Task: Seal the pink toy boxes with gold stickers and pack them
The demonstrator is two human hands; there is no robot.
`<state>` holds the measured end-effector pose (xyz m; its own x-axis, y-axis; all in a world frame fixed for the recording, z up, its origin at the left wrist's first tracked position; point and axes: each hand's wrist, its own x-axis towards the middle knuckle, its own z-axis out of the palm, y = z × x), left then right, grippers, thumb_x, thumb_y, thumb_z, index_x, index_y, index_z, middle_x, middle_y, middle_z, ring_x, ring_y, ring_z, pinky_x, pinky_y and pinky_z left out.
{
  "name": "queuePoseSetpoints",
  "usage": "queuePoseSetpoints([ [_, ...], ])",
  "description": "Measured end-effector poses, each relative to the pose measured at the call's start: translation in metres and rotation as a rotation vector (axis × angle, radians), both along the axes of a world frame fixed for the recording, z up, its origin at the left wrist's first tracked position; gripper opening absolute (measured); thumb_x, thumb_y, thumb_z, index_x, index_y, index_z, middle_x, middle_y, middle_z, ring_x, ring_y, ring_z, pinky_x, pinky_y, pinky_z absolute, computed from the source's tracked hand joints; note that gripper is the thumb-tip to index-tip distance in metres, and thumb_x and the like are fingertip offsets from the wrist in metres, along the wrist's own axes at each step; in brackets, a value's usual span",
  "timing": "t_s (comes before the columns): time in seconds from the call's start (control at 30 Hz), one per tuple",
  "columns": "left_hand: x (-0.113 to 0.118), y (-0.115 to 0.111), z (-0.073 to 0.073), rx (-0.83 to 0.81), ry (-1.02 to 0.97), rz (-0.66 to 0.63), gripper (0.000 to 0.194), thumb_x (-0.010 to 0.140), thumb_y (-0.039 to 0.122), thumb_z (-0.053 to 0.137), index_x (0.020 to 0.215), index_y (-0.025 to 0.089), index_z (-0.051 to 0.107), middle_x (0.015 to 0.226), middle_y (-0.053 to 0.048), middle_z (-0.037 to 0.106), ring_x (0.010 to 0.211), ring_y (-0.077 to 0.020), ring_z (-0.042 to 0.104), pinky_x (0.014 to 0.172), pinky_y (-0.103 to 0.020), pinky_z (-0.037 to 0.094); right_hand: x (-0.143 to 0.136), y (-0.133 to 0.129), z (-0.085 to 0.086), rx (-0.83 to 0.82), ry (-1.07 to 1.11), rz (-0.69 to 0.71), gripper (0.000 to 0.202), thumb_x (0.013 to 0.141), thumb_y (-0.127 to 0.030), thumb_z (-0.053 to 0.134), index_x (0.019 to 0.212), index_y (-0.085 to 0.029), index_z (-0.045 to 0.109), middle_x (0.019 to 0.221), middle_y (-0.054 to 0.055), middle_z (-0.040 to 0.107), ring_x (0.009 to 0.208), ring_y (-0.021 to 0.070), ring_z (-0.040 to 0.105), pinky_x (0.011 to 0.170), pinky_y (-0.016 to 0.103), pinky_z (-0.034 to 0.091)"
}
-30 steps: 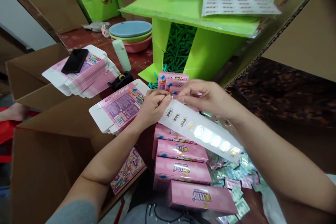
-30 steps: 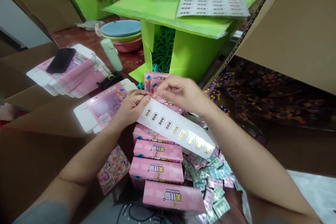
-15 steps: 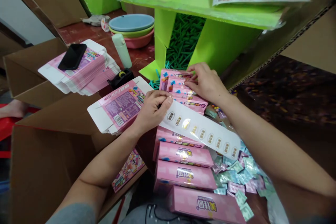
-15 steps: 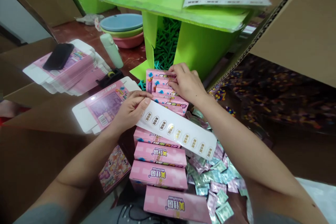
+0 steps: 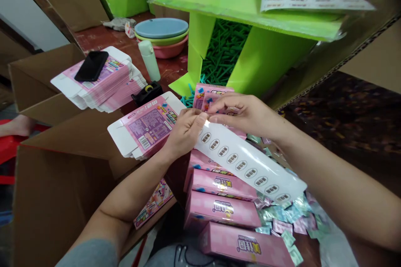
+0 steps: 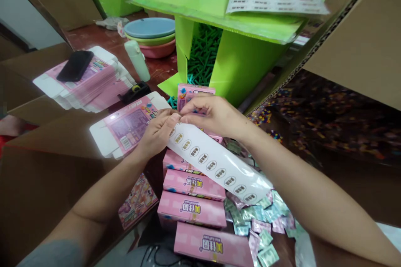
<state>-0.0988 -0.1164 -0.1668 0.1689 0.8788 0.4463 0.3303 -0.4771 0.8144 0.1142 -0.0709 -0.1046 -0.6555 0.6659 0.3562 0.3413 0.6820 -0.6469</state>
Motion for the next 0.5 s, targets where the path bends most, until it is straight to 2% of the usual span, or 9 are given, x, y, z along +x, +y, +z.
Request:
queuePoseSetpoints([
  [0.1, 0.001, -0.003, -0.001, -0.099, -0.121, 0.004, 0.046, 0.108, 0.044, 0.050, 0.068, 0.023, 0.058, 0.085, -0.004, 0.068, 0.096, -0.0223, 0.065, 0.094, -0.038, 0.055, -0.011, -0.019, -0.002, 0.089, 0.047, -0.005, 0.023, 0.101, -0.046, 0.074, 0.090, -0.026, 0.079, 0.094, 0.004, 0.078, 0.092, 0.0221, 0.072, 0.088, 0.040, 0.058],
  [0.2, -0.002, -0.003, -0.004, -0.371, -0.334, -0.046, 0.045, 0.102, 0.056, 0.057, 0.071, 0.023, 0.060, 0.074, -0.002, 0.065, 0.072, -0.0191, 0.062, 0.070, -0.033, 0.054, -0.012, -0.031, 0.001, 0.187, 0.005, 0.008, 0.019, 0.103, -0.041, 0.070, 0.090, -0.029, 0.079, 0.097, 0.004, 0.077, 0.097, 0.0237, 0.072, 0.092, 0.044, 0.057],
  [0.27, -0.007, 0.000, -0.006, -0.517, -0.496, -0.043, 0.044, 0.094, 0.062, 0.065, 0.076, 0.022, 0.064, 0.069, -0.001, 0.065, 0.061, -0.0177, 0.060, 0.060, -0.031, 0.050, -0.007, -0.025, 0.007, 0.169, 0.029, -0.033, 0.020, 0.104, -0.044, 0.068, 0.094, -0.030, 0.078, 0.099, 0.005, 0.077, 0.098, 0.0247, 0.072, 0.091, 0.045, 0.058],
  [0.33, -0.013, 0.002, -0.008, -0.583, -0.606, 0.011, 0.043, 0.085, 0.062, 0.073, 0.074, 0.021, 0.065, 0.064, -0.001, 0.065, 0.059, -0.0178, 0.061, 0.058, -0.030, 0.049, 0.000, -0.004, 0.011, 0.157, 0.066, -0.180, 0.022, 0.103, -0.047, 0.067, 0.095, -0.028, 0.075, 0.103, 0.007, 0.078, 0.099, 0.0262, 0.071, 0.088, 0.045, 0.058],
  [0.4, -0.021, -0.001, -0.011, -0.622, -0.655, 0.072, 0.042, 0.080, 0.059, 0.076, 0.070, 0.021, 0.063, 0.059, -0.001, 0.062, 0.056, -0.0179, 0.060, 0.056, -0.029, 0.048, 0.007, 0.030, 0.011, 0.157, 0.018, -0.326, 0.021, 0.099, -0.046, 0.069, 0.094, -0.025, 0.071, 0.108, 0.009, 0.078, 0.100, 0.0275, 0.072, 0.086, 0.045, 0.058],
  [0.5, -0.037, -0.018, -0.017, -0.708, -0.663, 0.140, 0.039, 0.079, 0.057, 0.076, 0.069, 0.021, 0.063, 0.058, -0.001, 0.060, 0.052, -0.0170, 0.056, 0.050, -0.029, 0.045, 0.012, 0.080, 0.001, 0.100, -0.193, -0.369, 0.015, 0.094, -0.038, 0.072, 0.092, -0.024, 0.069, 0.108, 0.009, 0.080, 0.097, 0.0274, 0.073, 0.088, 0.045, 0.058],
])
